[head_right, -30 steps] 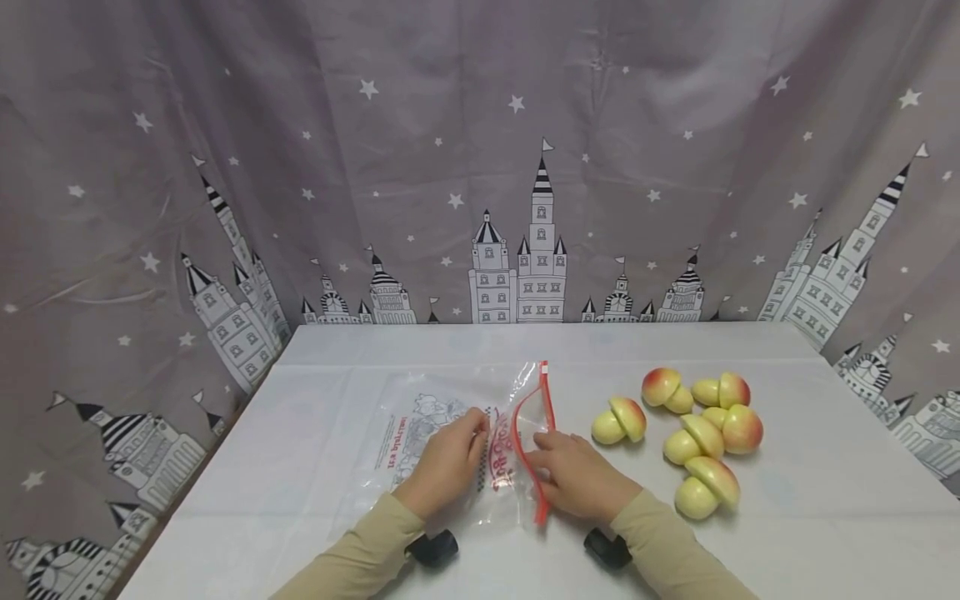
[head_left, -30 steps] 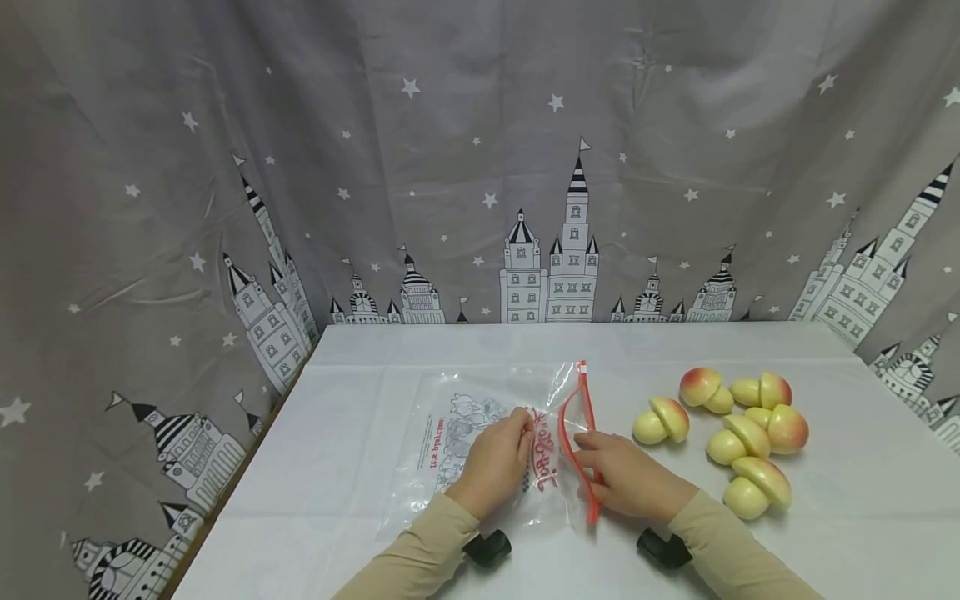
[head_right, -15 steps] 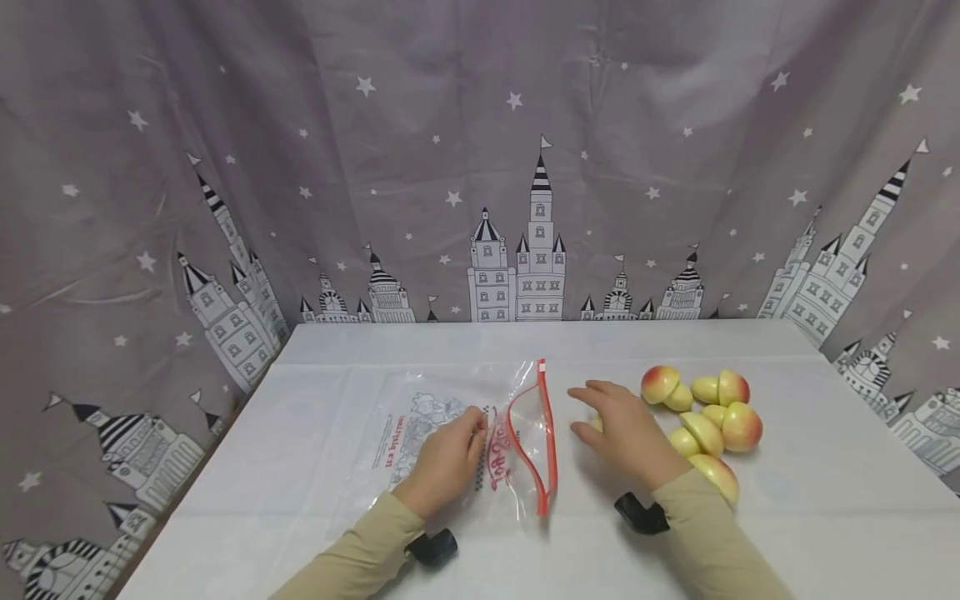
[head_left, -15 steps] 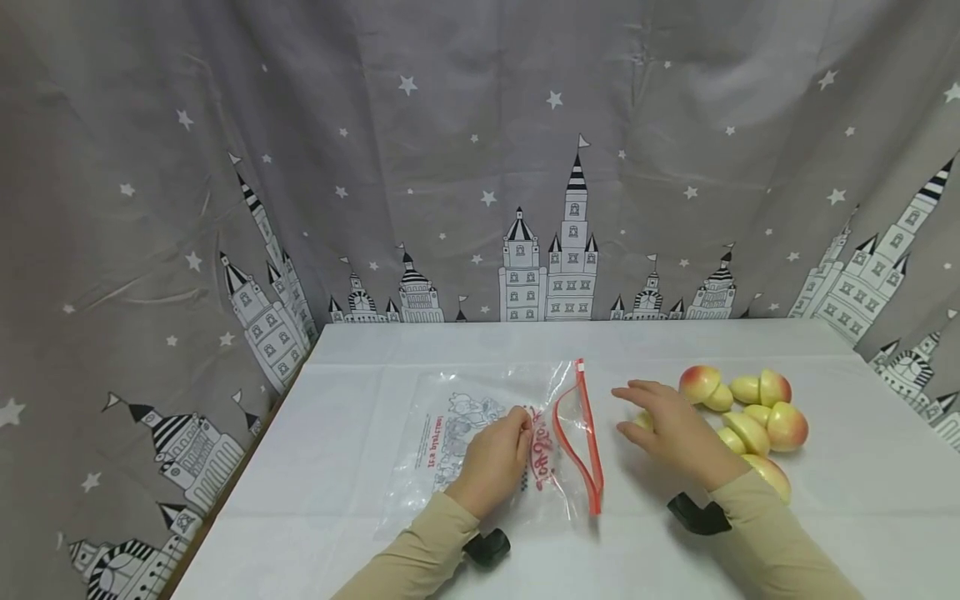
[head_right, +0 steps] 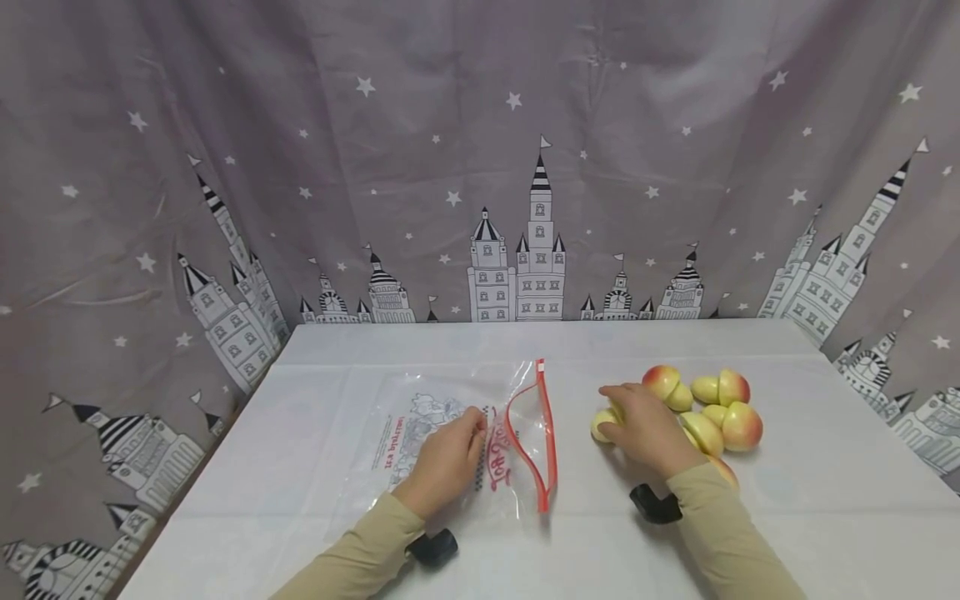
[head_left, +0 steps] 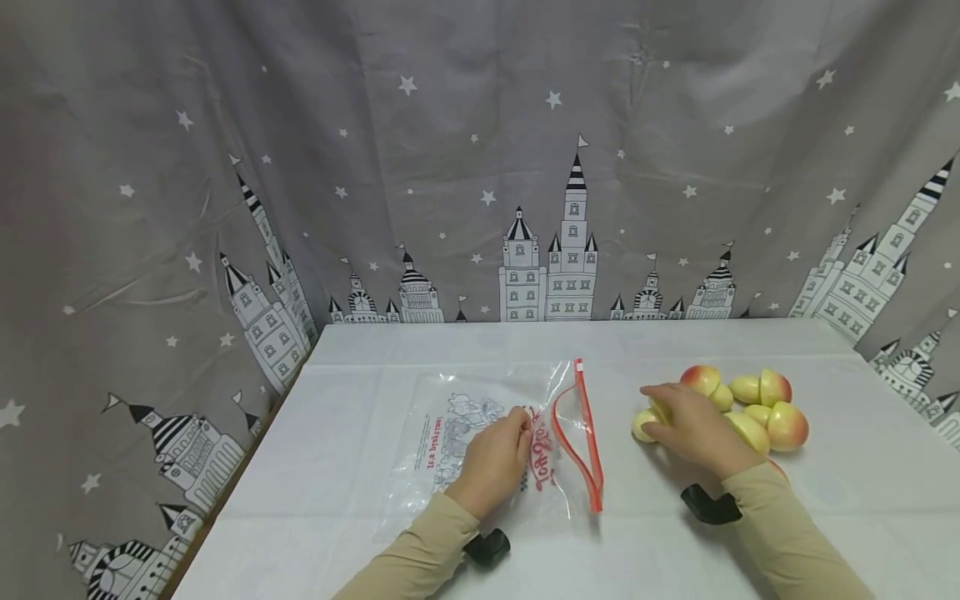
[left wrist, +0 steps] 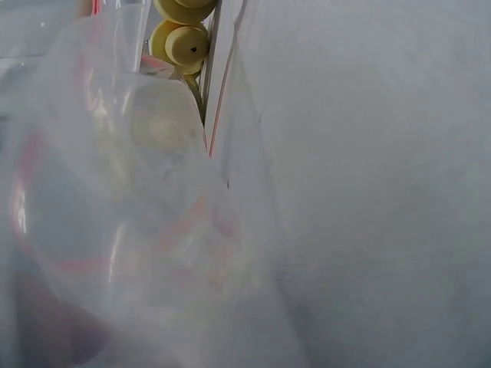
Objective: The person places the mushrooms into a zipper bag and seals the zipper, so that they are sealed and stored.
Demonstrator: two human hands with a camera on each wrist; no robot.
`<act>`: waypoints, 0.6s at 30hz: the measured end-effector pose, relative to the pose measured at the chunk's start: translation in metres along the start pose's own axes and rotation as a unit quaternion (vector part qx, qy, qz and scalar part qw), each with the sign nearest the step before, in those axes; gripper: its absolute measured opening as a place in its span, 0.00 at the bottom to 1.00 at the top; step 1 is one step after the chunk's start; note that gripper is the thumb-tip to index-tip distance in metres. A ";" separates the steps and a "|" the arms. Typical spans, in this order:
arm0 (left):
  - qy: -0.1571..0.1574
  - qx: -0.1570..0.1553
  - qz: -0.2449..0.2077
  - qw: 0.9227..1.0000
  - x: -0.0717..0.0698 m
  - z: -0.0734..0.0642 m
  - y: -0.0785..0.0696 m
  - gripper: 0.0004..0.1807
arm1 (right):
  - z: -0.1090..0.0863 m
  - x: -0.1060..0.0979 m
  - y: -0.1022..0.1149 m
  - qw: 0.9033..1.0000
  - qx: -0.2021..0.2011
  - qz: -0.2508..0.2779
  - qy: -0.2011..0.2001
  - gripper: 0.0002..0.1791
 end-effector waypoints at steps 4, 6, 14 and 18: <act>0.001 -0.002 -0.003 1.000 0.000 0.000 -0.001 0.04 | -0.001 0.002 -0.004 1.000 0.008 0.011 0.010 0.28; 0.001 -0.003 -0.003 1.000 0.000 0.000 -0.001 0.04 | -0.001 0.002 -0.006 1.000 0.013 0.014 0.015 0.28; -0.003 -0.001 0.000 1.000 0.000 0.000 -0.001 0.05 | -0.001 0.003 -0.009 0.999 0.023 0.025 0.020 0.29; -0.004 0.001 0.003 1.000 0.000 -0.001 0.000 0.05 | -0.001 0.003 -0.010 0.999 0.025 0.027 0.020 0.29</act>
Point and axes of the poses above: each hand's wrist, its own z-axis towards the middle knuckle, its own x-axis out of the palm, y = z × x, the point moved 2 cm from there along z, towards the middle knuckle, and after that the axes turned 8 degrees about -y, right-handed, at the moved point
